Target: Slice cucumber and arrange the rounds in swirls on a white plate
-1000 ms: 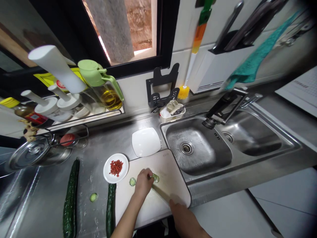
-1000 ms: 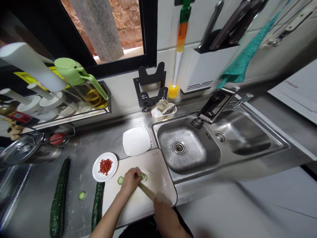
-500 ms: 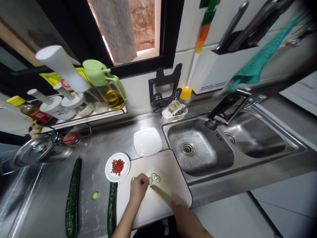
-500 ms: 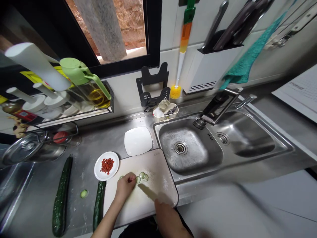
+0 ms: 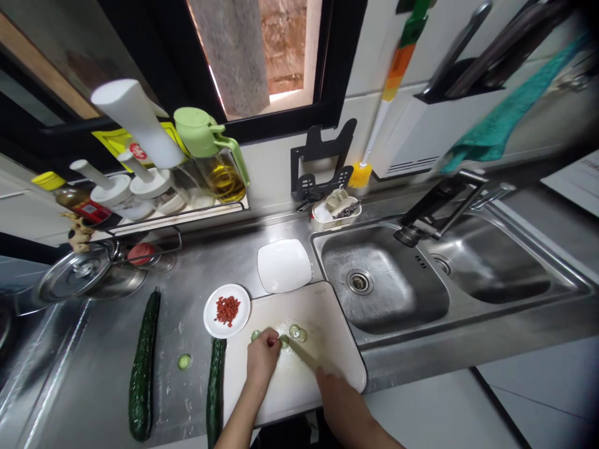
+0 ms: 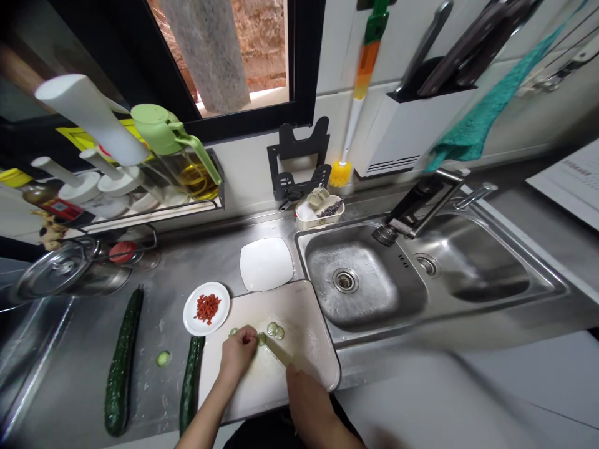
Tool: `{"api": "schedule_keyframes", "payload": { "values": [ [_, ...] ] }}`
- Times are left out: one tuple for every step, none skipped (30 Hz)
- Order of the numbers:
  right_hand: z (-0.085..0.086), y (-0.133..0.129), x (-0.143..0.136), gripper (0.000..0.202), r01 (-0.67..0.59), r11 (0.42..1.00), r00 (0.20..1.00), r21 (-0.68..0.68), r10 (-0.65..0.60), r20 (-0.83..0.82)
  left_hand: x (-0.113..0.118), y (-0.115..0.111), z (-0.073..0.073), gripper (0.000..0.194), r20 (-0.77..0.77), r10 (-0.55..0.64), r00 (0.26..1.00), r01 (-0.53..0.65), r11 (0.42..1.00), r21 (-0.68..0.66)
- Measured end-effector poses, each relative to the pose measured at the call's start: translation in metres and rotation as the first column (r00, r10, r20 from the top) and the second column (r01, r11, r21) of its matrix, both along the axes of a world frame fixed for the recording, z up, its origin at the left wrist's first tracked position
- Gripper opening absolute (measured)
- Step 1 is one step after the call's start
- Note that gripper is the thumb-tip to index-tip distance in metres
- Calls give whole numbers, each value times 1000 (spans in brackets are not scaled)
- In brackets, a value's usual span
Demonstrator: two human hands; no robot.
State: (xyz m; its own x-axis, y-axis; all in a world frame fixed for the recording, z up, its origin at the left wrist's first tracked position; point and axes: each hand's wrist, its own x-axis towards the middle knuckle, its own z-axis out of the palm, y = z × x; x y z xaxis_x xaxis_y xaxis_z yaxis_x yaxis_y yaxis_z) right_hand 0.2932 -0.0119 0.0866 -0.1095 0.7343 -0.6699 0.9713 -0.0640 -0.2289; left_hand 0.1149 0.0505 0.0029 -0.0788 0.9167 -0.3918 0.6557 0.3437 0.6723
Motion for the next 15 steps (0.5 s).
{"api": "schedule_keyframes", "payload": {
  "values": [
    [0,0,0,50,5,1000,1000,-5,-5,-2,0,0,0,12,1,-6,1000,6,1000,2],
    [0,1,-1,50,10,1000,1000,-9,-10,-1,0,0,1,12,0,-11,1000,11,1000,5],
    [1,1,-1,49,12,1000,1000,-15,-12,-3,0,1,2,11,-2,-15,1000,15,1000,9],
    [1,2,-2,49,12,1000,1000,-17,-12,-6,0,1,2,11,-5,-19,1000,19,1000,14],
    [1,2,-2,50,11,1000,1000,-16,-11,-3,0,1,3,11,-8,-20,1000,20,1000,19],
    [2,2,-3,51,5,1000,1000,-16,-5,4,0,1,3,12,-13,-22,1000,23,1000,21],
    [3,2,-3,51,-2,1000,1000,-17,2,15,0,1,4,12,-16,-24,1000,24,999,21],
    [3,2,-4,52,-11,1000,1000,-18,11,26,0,1,4,12,-19,-24,1000,25,999,20],
    [4,2,-5,52,-20,1000,999,-23,20,39,0,2,4,12,-21,-27,999,27,1000,16],
    [5,2,-5,52,-25,999,998,-29,27,49,0,2,4,12,-23,-29,999,29,1000,12],
    [6,3,-6,51,-28,999,998,-37,30,52,0,2,4,13,-27,-32,999,32,999,7],
    [7,3,-7,50,-23,999,998,-40,25,52,0,2,5,13,-31,-34,999,34,999,4],
    [7,4,-7,50,-14,999,999,-39,16,48,0,3,5,13,-36,-34,999,34,999,2],
    [8,6,-8,49,-10,999,999,-33,11,39,0,3,5,13,-40,-33,999,33,999,1],
    [8,7,-9,49,-6,1000,999,-23,7,31,0,3,6,13,-41,-31,999,31,1000,2]
  ]
}}
